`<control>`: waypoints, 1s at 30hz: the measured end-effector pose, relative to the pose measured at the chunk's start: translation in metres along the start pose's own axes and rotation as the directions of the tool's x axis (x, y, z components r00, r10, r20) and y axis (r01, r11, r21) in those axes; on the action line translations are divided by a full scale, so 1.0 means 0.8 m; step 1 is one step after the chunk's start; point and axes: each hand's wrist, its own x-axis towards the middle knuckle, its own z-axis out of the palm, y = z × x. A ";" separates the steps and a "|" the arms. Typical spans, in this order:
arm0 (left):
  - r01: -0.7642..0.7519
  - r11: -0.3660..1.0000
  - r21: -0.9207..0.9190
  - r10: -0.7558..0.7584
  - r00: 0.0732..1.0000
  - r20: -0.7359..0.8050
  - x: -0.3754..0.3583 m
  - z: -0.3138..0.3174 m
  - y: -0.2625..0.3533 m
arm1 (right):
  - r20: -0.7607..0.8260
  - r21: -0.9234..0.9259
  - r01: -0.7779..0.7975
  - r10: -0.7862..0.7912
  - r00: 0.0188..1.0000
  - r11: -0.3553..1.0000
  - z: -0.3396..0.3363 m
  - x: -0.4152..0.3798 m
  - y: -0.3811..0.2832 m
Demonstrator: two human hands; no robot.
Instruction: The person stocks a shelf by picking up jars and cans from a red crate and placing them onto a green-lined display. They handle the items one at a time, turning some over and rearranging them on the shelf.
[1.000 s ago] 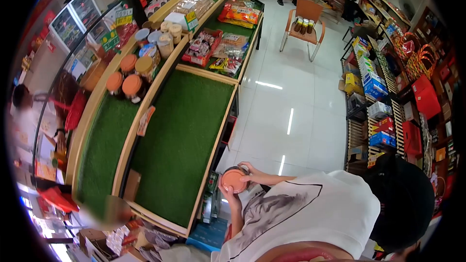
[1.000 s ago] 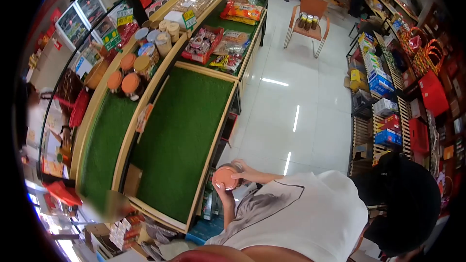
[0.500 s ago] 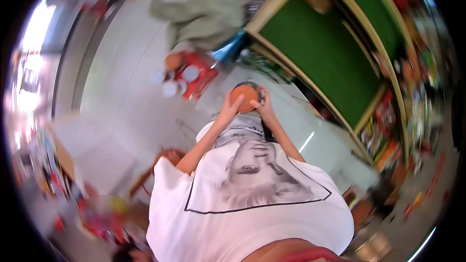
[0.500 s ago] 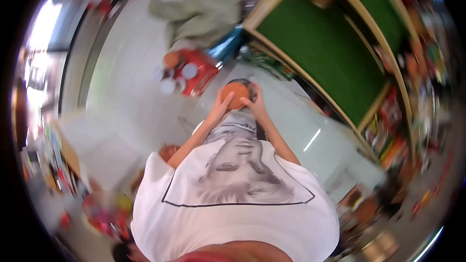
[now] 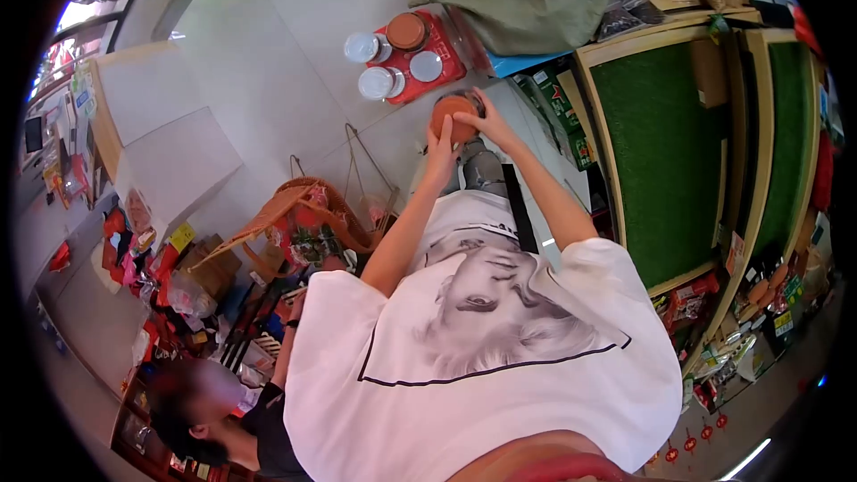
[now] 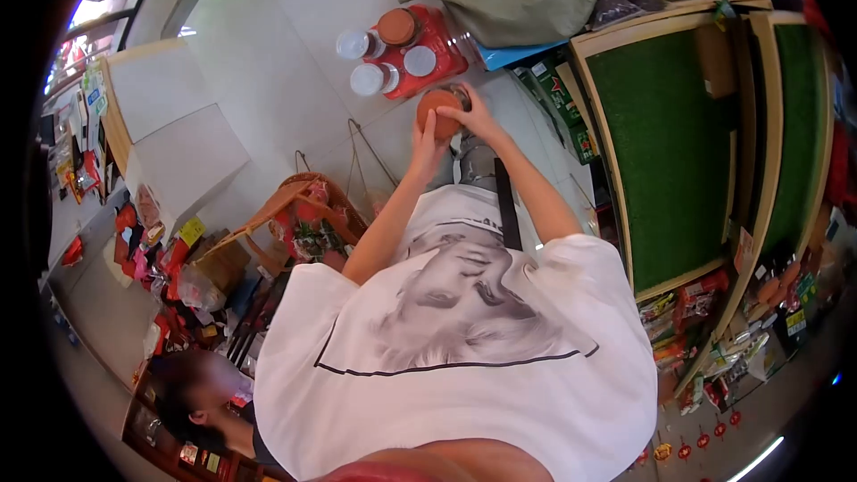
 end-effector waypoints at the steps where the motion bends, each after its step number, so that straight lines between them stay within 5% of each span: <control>1: -0.005 0.998 -0.059 0.005 1.000 -0.003 0.020 0.000 -0.003 | -0.010 -0.036 0.001 -0.002 1.000 0.999 0.000 0.022 0.000; 13: -0.184 0.981 -0.061 0.161 0.948 -0.274 0.191 -0.014 0.018 | 0.051 0.062 -0.151 0.148 0.988 0.987 0.024 0.216 0.038; 22: -0.259 0.935 0.242 0.313 0.924 -0.221 0.209 -0.041 0.013 | -0.010 0.225 -0.142 0.148 0.989 0.964 0.047 0.224 0.086; 30: -0.292 0.925 0.242 0.331 0.933 -0.140 0.188 -0.039 0.019 | -0.101 0.348 -0.033 0.073 0.992 0.937 0.061 0.216 0.074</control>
